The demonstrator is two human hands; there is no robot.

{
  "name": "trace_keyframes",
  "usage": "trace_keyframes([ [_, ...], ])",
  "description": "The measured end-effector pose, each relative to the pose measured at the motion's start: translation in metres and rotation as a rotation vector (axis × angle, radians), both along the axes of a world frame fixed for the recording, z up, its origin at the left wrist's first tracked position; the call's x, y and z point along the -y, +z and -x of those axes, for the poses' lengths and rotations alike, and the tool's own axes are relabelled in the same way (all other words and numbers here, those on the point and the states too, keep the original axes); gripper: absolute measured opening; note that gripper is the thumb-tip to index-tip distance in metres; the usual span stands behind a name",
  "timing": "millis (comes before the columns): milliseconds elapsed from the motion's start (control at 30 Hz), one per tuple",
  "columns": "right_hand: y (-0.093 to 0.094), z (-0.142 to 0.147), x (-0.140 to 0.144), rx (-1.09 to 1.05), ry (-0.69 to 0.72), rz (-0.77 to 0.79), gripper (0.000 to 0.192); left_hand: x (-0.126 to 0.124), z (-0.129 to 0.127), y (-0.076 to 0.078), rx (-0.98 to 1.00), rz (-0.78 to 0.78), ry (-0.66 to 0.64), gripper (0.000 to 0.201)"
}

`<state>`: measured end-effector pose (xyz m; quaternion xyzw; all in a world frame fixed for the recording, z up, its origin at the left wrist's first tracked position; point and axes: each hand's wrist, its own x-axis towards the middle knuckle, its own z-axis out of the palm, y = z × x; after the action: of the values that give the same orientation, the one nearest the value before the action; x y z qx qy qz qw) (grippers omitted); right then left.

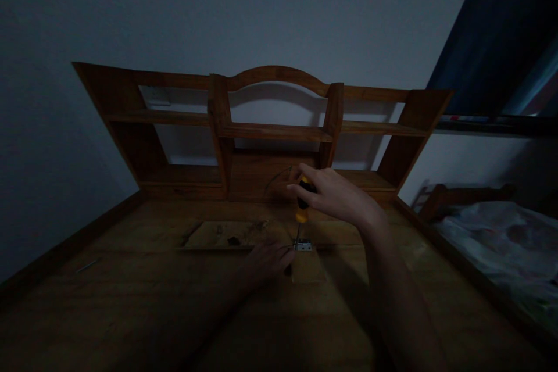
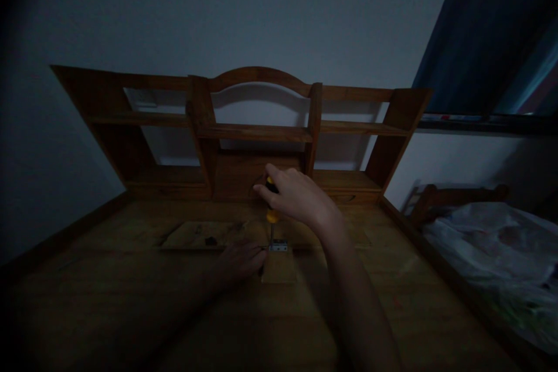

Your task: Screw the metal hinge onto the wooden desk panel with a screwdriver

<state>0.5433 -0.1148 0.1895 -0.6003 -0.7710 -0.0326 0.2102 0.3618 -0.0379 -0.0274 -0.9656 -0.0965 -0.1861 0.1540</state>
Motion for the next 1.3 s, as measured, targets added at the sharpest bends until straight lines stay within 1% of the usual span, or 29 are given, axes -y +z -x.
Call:
trace_keyframes([
  [100, -0.001, 0.001, -0.002, 0.016, -0.022, -0.003, 0.036, -0.002, 0.0, -0.005, -0.002, 0.002, 0.015, 0.012],
  [233, -0.003, -0.001, -0.004, 0.002, 0.023, 0.026, 0.037, -0.002, 0.0, -0.007, 0.054, -0.005, -0.011, 0.012],
  [333, -0.003, 0.0, -0.003, -0.008, 0.034, 0.026, 0.035, -0.002, 0.001, -0.005, 0.073, -0.016, -0.007, 0.011],
  [500, -0.001, 0.002, -0.001, 0.053, -0.054, -0.011, 0.034, -0.002, 0.001, -0.004, 0.071, -0.022, -0.016, 0.012],
  [667, 0.002, 0.0, -0.001, 0.027, -0.002, 0.005, 0.026, -0.002, 0.001, -0.004, 0.055, -0.011, 0.009, 0.016],
  [767, 0.002, 0.002, 0.0, 0.018, -0.015, 0.006, 0.03, -0.001, 0.001, -0.003, 0.045, -0.012, 0.003, 0.016],
  [867, 0.001, 0.003, -0.001, 0.044, -0.08, -0.006, 0.037, -0.001, 0.001, -0.001, 0.031, -0.007, 0.003, 0.016],
  [933, 0.001, 0.003, -0.002, 0.049, -0.099, -0.004, 0.035, 0.001, 0.002, 0.001, 0.03, 0.002, 0.009, 0.014],
  [1033, 0.002, 0.001, -0.003, 0.03, -0.059, 0.014, 0.028, 0.003, 0.003, 0.005, 0.021, 0.016, 0.02, 0.015],
  [1100, 0.001, -0.001, -0.003, 0.031, -0.042, 0.018, 0.026, 0.004, 0.002, 0.006, 0.028, 0.007, 0.013, 0.015],
  [1200, 0.0, 0.0, -0.003, 0.077, -0.086, -0.016, 0.033, 0.003, 0.002, 0.006, 0.034, -0.001, -0.01, 0.014],
  [1300, -0.001, 0.0, -0.003, 0.123, -0.149, -0.035, 0.041, 0.003, 0.001, 0.007, 0.011, 0.018, 0.013, 0.015],
])
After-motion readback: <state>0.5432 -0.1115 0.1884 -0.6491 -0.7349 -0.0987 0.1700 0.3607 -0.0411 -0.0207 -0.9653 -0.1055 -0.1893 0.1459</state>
